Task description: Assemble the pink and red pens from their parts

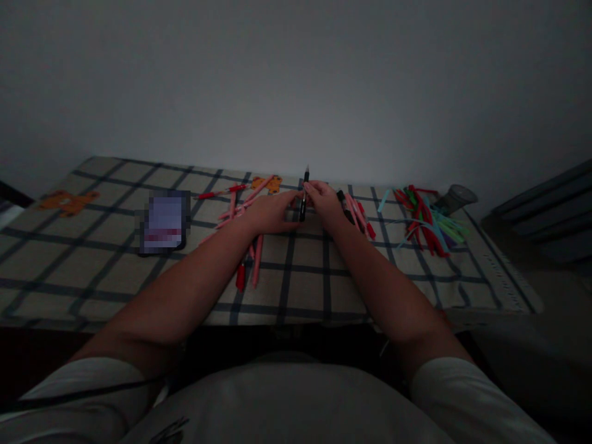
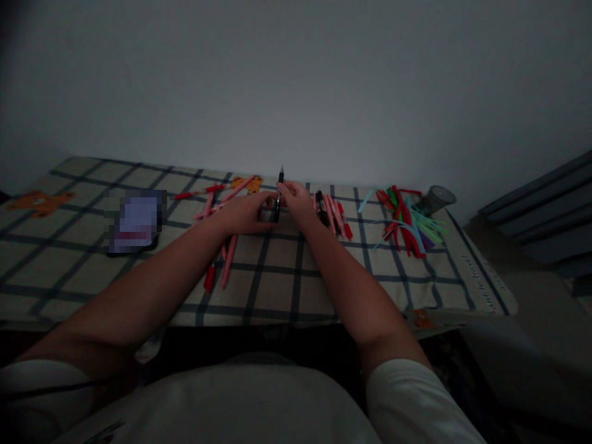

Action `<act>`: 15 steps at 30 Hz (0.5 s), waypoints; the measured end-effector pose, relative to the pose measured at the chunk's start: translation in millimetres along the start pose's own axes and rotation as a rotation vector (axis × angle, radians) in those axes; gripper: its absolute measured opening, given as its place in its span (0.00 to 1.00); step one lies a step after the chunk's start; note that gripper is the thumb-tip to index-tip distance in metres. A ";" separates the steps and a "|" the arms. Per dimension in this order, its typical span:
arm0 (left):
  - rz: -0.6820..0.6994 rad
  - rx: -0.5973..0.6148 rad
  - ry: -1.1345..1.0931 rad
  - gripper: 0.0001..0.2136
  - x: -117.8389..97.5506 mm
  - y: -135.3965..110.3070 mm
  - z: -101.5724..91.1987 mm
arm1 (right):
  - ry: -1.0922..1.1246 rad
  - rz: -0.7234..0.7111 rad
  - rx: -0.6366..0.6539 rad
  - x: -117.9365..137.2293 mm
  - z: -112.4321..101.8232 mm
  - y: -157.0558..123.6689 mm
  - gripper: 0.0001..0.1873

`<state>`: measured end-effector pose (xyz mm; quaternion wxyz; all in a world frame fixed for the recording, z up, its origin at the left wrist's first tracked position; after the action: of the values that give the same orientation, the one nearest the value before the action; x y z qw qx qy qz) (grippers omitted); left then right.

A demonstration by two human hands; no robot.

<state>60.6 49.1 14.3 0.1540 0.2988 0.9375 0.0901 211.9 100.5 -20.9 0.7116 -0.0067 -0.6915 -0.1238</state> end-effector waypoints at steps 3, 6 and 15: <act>-0.001 -0.015 0.009 0.38 2.1 -0.1 1.1 | 0.001 -0.002 0.001 -1.0 0.4 1.1 0.14; 0.006 -0.019 0.021 0.38 2.5 -0.5 2.0 | 0.005 0.015 -0.003 -0.7 1.0 1.5 0.14; 0.000 0.012 0.055 0.36 -2.2 -1.4 -0.1 | -0.054 0.017 -0.013 3.0 1.0 2.1 0.14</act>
<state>61.5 46.7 14.5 0.1263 0.2970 0.9420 0.0924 211.4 102.2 -17.6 0.6938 -0.0206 -0.7094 -0.1221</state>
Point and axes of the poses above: each hand's wrist, its own y-axis towards the middle knuckle, its own z-axis out of the palm, x = y × z, the point moved 8 cm from there along y, towards the middle knuckle, and after that the axes turned 10 degrees about -x, right-handed, at the moved point
